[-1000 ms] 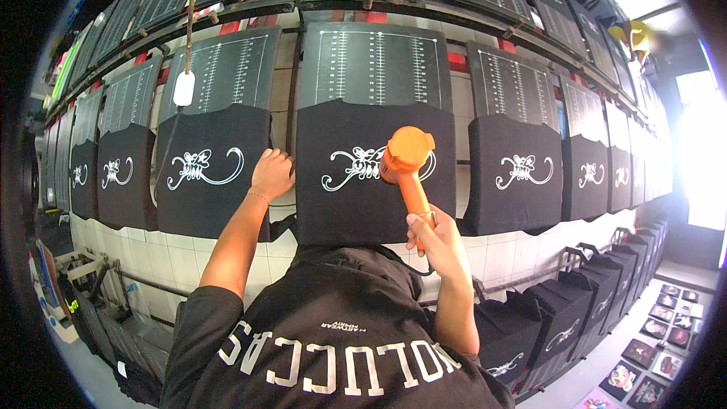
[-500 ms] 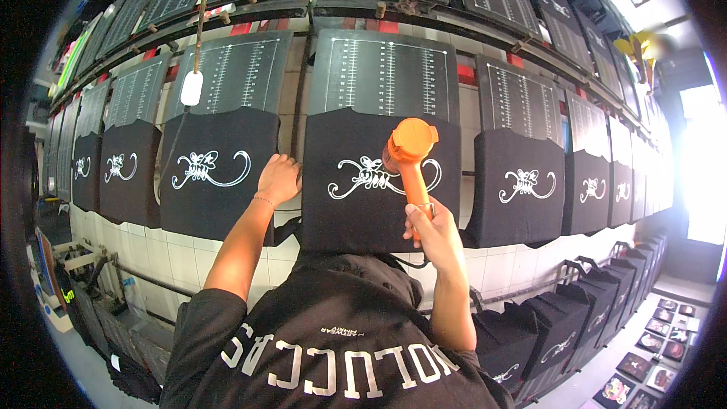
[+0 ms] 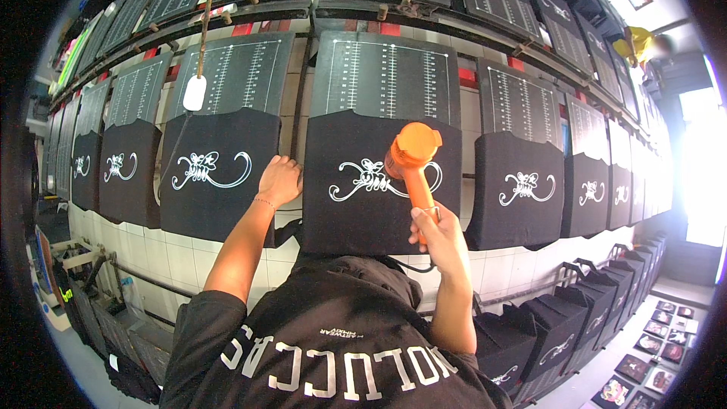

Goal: The person uses an orange heat gun to dry ink on black t-shirts mounted on printing boards, moving along the rows and occasionally touching the fabric by hand.

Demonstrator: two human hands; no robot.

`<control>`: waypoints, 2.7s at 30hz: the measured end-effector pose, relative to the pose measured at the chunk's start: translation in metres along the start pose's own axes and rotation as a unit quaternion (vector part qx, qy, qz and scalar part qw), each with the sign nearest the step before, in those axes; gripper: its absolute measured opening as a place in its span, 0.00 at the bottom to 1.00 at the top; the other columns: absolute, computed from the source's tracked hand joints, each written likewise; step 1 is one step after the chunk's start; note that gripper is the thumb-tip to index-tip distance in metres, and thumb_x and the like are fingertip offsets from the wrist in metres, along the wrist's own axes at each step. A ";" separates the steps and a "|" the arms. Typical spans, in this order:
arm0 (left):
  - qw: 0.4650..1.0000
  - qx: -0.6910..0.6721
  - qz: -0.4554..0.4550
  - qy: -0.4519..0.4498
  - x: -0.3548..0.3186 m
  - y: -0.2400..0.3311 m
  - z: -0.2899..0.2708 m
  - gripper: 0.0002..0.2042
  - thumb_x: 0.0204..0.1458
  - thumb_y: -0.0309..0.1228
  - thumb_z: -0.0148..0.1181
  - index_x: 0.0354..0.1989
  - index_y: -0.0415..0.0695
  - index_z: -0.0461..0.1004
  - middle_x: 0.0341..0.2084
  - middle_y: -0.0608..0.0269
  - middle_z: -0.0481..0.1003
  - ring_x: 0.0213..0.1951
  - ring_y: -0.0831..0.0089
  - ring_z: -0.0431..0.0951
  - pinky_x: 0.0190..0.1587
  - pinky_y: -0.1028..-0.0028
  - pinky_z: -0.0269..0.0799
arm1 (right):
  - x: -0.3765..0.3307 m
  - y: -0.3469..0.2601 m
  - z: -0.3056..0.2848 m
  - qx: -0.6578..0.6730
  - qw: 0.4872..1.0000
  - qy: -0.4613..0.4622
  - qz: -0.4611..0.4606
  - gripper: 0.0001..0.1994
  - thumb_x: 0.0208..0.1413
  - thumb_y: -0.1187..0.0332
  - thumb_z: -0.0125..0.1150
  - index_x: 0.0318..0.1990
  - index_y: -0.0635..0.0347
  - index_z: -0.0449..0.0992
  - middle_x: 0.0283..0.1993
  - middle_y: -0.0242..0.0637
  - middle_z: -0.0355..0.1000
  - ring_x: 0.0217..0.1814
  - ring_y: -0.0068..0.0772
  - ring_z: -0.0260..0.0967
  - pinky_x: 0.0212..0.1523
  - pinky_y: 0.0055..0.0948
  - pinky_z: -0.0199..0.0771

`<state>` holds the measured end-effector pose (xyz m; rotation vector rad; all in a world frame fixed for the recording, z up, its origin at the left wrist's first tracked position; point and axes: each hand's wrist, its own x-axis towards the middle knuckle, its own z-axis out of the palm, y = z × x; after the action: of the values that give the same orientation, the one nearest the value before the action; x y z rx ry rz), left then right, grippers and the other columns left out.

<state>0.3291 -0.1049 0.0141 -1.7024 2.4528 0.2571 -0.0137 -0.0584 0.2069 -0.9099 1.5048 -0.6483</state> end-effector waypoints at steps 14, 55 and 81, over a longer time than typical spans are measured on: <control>0.999 -0.033 -0.002 0.013 0.000 0.000 -0.002 0.13 0.55 0.37 0.51 0.36 0.44 0.80 0.32 0.61 0.78 0.43 0.65 0.74 0.49 0.66 0.63 | 0.015 0.006 -0.005 0.031 0.999 0.025 -0.031 0.12 0.62 0.59 0.57 0.39 0.60 0.72 0.25 0.27 0.69 0.22 0.16 0.68 0.19 0.15 0.63; 0.943 -0.237 0.043 0.230 -0.003 -0.010 0.004 0.08 0.55 0.31 0.54 0.27 0.42 0.74 0.25 0.60 0.72 0.33 0.58 0.73 0.39 0.62 0.66 | 0.007 -0.018 0.076 0.018 1.000 0.017 -0.010 0.15 0.61 0.60 0.58 0.42 0.65 0.71 0.26 0.28 0.69 0.23 0.16 0.69 0.20 0.16 0.65; 0.950 -0.227 0.057 0.204 -0.003 -0.012 0.006 0.10 0.58 0.33 0.51 0.27 0.43 0.74 0.26 0.60 0.74 0.35 0.60 0.74 0.40 0.62 0.65 | -0.025 0.010 0.063 0.068 0.993 0.094 0.001 0.13 0.62 0.60 0.57 0.42 0.62 0.73 0.25 0.28 0.69 0.21 0.16 0.67 0.18 0.16 0.63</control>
<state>0.3419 -0.1047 0.0080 -1.9506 2.9819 0.5759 0.0466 -0.0262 0.2035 -0.7611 1.6061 -0.8435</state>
